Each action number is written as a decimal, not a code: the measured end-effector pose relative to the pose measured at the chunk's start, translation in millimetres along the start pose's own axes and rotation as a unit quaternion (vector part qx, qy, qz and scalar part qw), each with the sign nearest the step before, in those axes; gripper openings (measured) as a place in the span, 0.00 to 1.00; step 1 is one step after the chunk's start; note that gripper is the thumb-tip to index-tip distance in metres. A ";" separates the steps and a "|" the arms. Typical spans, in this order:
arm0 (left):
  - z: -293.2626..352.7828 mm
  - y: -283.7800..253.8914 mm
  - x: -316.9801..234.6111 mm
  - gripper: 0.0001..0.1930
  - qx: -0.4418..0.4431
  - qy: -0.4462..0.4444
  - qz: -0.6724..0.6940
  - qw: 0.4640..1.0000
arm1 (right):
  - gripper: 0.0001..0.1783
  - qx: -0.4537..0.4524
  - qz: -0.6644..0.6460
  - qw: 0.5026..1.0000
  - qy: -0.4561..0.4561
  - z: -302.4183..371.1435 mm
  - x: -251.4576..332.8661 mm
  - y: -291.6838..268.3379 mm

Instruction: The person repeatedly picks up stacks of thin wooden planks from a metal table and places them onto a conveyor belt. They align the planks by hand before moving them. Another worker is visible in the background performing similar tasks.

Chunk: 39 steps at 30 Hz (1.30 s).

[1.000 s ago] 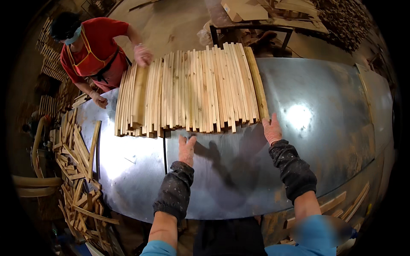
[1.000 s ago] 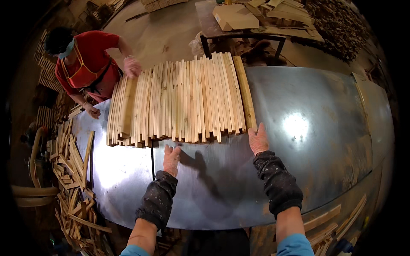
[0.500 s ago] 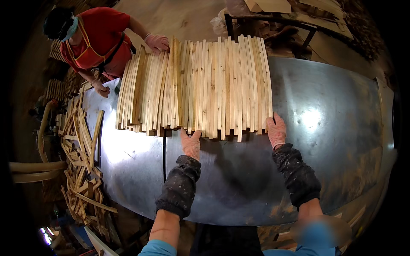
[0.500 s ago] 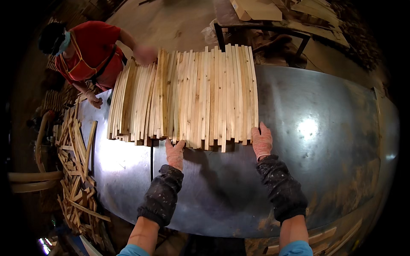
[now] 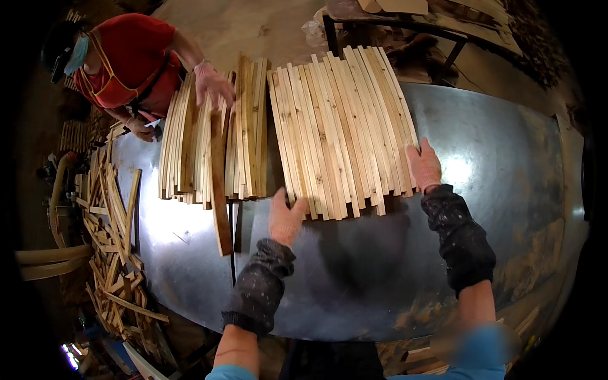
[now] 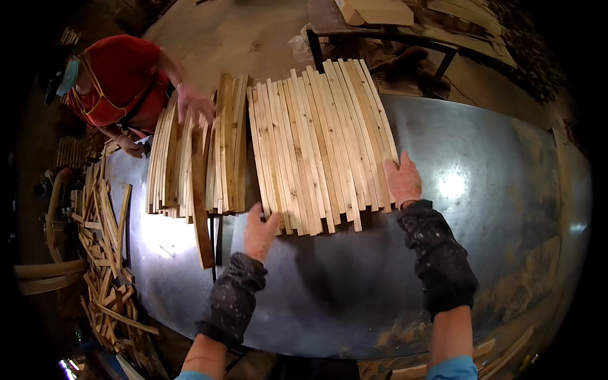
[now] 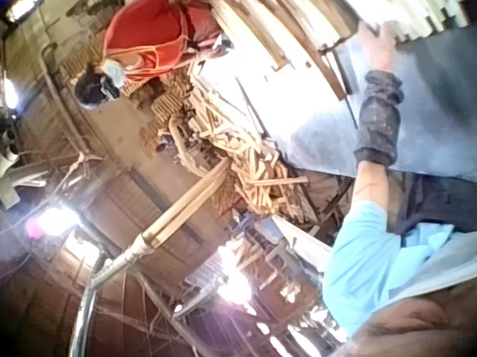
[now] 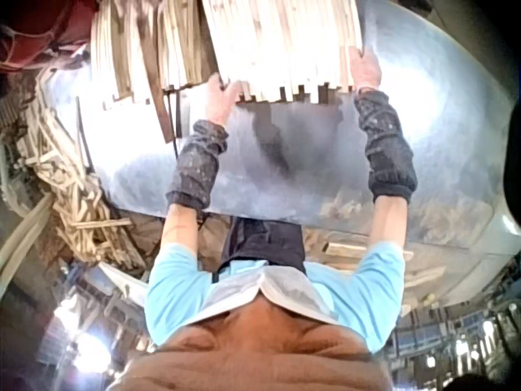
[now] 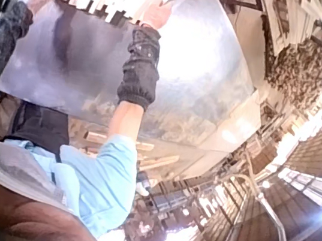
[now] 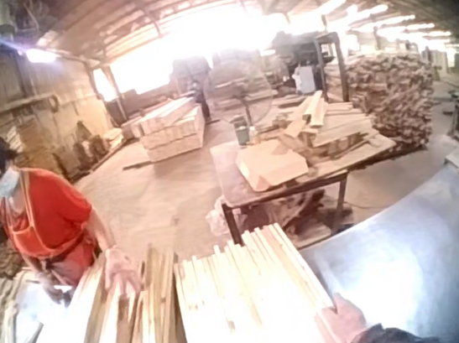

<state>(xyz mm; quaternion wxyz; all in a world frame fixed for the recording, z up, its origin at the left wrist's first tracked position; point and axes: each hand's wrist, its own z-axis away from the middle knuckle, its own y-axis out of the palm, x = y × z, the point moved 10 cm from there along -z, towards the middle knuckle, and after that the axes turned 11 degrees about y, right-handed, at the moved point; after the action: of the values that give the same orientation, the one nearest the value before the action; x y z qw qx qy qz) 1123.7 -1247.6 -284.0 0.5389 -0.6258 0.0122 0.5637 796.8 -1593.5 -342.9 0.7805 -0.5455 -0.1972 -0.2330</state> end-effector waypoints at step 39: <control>185.6 41.1 99.6 0.42 0.149 -0.175 0.409 0.883 | 0.47 0.216 -0.248 0.926 0.185 276.0 -171.1 -12.1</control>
<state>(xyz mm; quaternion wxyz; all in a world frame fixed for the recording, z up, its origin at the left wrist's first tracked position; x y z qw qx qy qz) 1005.8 -1078.0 -342.6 0.3408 -0.3687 0.2559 0.8261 635.9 -1311.3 -339.7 0.8193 -0.2442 -0.2239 -0.4679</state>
